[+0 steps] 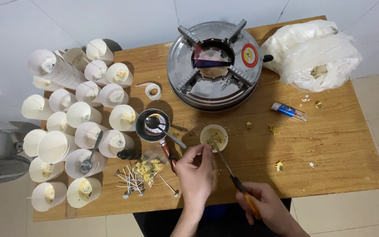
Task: Melting solid wax in a small ladle over a portable gas stove and trimming materials with scissors for candle making.
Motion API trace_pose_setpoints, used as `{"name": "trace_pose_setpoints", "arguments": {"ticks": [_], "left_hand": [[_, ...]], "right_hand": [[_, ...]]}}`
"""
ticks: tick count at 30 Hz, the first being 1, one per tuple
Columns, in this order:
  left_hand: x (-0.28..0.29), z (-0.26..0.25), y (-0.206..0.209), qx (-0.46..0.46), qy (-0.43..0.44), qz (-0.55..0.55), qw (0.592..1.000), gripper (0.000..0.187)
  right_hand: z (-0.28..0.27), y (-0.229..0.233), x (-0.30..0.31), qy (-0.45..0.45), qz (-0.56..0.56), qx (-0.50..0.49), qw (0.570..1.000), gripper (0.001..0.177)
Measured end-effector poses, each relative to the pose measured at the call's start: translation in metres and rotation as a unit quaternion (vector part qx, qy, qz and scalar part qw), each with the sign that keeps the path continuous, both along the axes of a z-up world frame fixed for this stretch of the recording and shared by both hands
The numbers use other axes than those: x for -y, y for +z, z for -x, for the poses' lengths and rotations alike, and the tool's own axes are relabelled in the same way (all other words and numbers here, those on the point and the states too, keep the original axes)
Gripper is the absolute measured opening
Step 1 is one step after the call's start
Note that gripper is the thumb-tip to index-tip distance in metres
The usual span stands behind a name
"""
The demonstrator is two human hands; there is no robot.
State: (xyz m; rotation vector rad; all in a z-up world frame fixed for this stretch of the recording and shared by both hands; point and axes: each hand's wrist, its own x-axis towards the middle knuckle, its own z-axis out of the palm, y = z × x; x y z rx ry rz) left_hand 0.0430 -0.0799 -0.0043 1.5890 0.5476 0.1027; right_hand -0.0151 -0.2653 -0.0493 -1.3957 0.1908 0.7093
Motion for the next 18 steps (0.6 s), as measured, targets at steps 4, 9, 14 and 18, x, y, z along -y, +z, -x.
{"name": "trace_pose_setpoints", "arguments": {"ticks": [4,9,14,18], "left_hand": [[-0.002,0.000,0.002,0.006,-0.016,-0.031,0.999,0.018],[0.002,0.001,0.000,0.022,0.009,0.017,1.000,0.019],[0.011,0.002,-0.002,0.043,0.071,0.045,0.996,0.015],[0.019,0.005,-0.016,0.092,0.111,0.051,0.988,0.014]], "right_hand": [[0.004,-0.012,0.001,-0.001,-0.002,0.009,1.000,0.031],[0.004,-0.008,-0.003,-0.010,0.003,-0.003,1.000,0.032],[0.010,-0.013,-0.003,-0.009,-0.066,-0.014,0.998,0.041],[0.015,-0.019,-0.004,-0.022,-0.093,-0.020,0.995,0.044]]}}
